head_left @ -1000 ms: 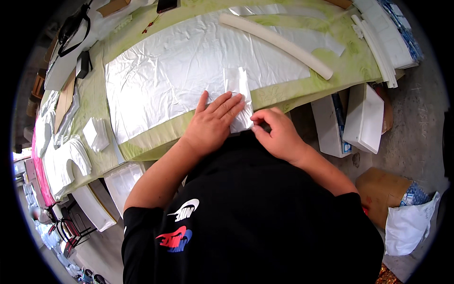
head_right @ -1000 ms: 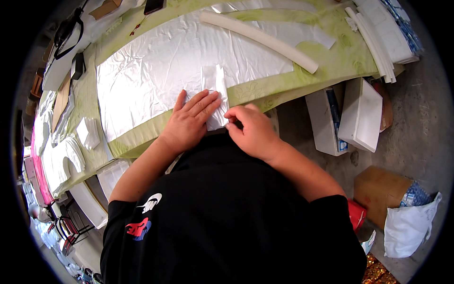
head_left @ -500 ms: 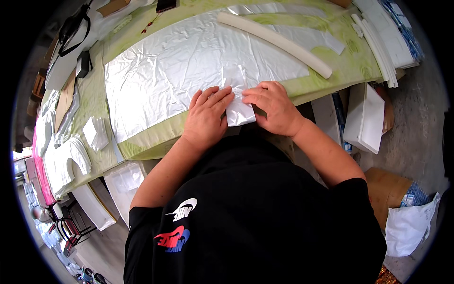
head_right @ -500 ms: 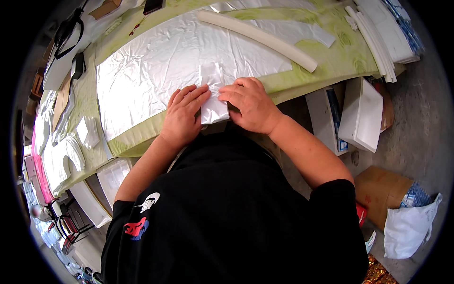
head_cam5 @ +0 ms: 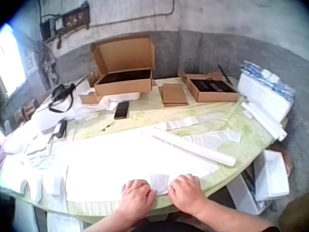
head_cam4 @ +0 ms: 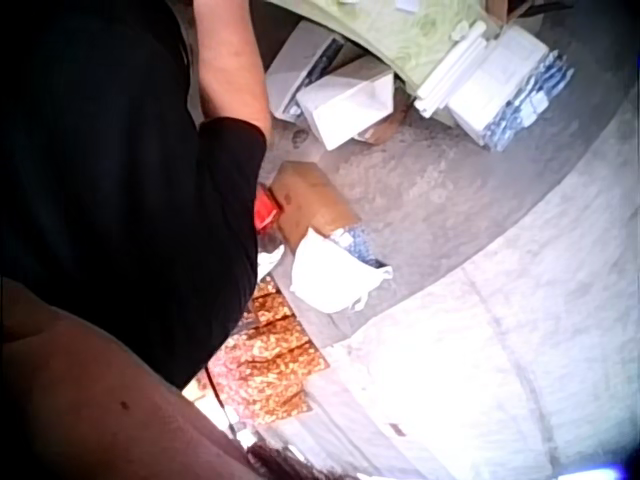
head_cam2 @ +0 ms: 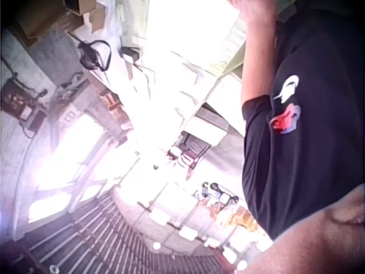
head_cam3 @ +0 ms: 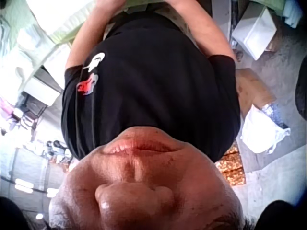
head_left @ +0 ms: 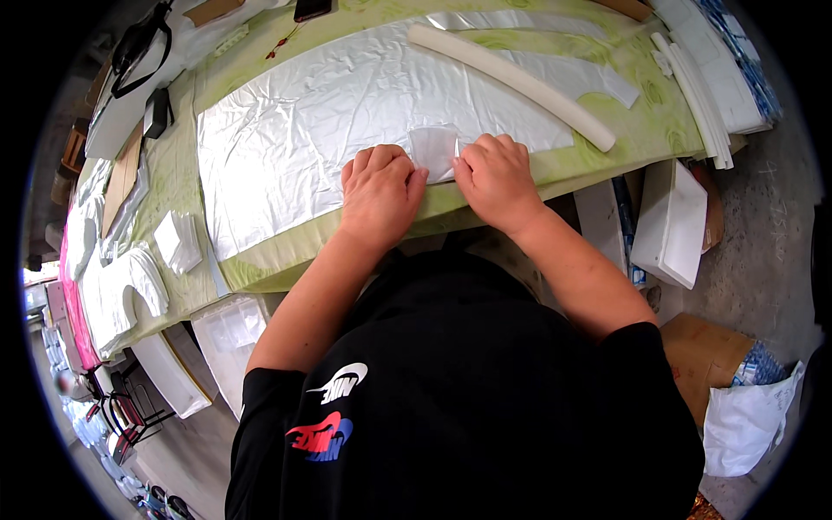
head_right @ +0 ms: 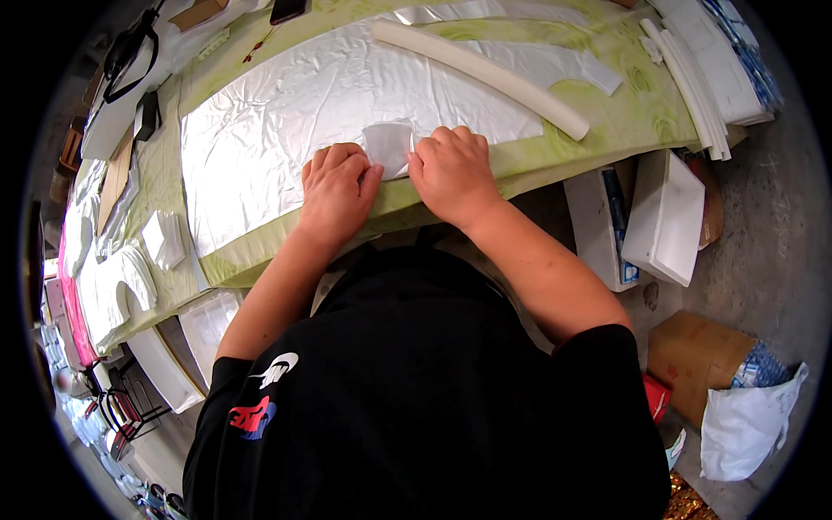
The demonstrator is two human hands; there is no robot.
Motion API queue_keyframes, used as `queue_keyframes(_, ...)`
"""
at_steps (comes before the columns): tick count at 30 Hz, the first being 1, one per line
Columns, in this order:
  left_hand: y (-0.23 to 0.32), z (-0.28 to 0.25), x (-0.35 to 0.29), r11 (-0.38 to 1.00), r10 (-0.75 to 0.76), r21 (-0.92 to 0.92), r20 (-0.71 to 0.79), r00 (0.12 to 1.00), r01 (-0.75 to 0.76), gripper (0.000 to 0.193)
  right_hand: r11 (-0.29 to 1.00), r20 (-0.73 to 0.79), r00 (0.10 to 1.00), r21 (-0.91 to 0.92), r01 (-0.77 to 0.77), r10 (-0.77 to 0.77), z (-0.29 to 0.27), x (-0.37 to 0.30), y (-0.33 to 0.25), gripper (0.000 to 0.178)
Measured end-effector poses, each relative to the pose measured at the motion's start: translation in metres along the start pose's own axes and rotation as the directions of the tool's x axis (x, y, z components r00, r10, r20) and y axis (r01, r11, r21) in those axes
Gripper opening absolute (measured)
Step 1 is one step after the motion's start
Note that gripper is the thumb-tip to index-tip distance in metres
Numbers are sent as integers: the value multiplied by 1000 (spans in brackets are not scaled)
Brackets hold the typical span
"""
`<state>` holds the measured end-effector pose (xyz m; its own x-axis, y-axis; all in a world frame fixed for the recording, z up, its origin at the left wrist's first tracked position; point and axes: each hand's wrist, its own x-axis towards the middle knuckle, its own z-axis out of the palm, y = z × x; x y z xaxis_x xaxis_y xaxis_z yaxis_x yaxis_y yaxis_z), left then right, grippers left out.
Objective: The person repeatedly wraps small white rectangular objects in clear plastic film on a table. They unroll the film, place an object, fold the film around it, and set the wrapped item aside. The process is repeated multiple times throughout the clip.
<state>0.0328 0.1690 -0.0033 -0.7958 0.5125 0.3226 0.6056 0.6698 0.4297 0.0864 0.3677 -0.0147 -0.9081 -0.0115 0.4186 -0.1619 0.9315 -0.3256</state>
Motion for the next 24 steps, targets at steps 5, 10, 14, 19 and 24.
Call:
queue_keyframes(5,-6,3,6,999,-33,45,72,997,30,24,997,-9,1000,-73,-13,12,2,4,-4,20)
queue_keyframes(10,-4,6,8,951,293,78,75,953,-299,60,992,39,996,-101,-75,79,3,3,-7,16)
queue_keyframes(14,3,7,8,969,161,126,325,932,-211,64,991,-9,992,48,-122,123,2,4,-7,22)
queue_keyframes(19,4,3,-1,981,154,89,167,974,-171,60,996,163,983,-31,-85,89,-7,14,-5,52)
queue_keyframes(24,4,-23,-46,868,236,-480,171,956,-128,42,982,312,932,-12,-189,183,-12,34,-2,53)
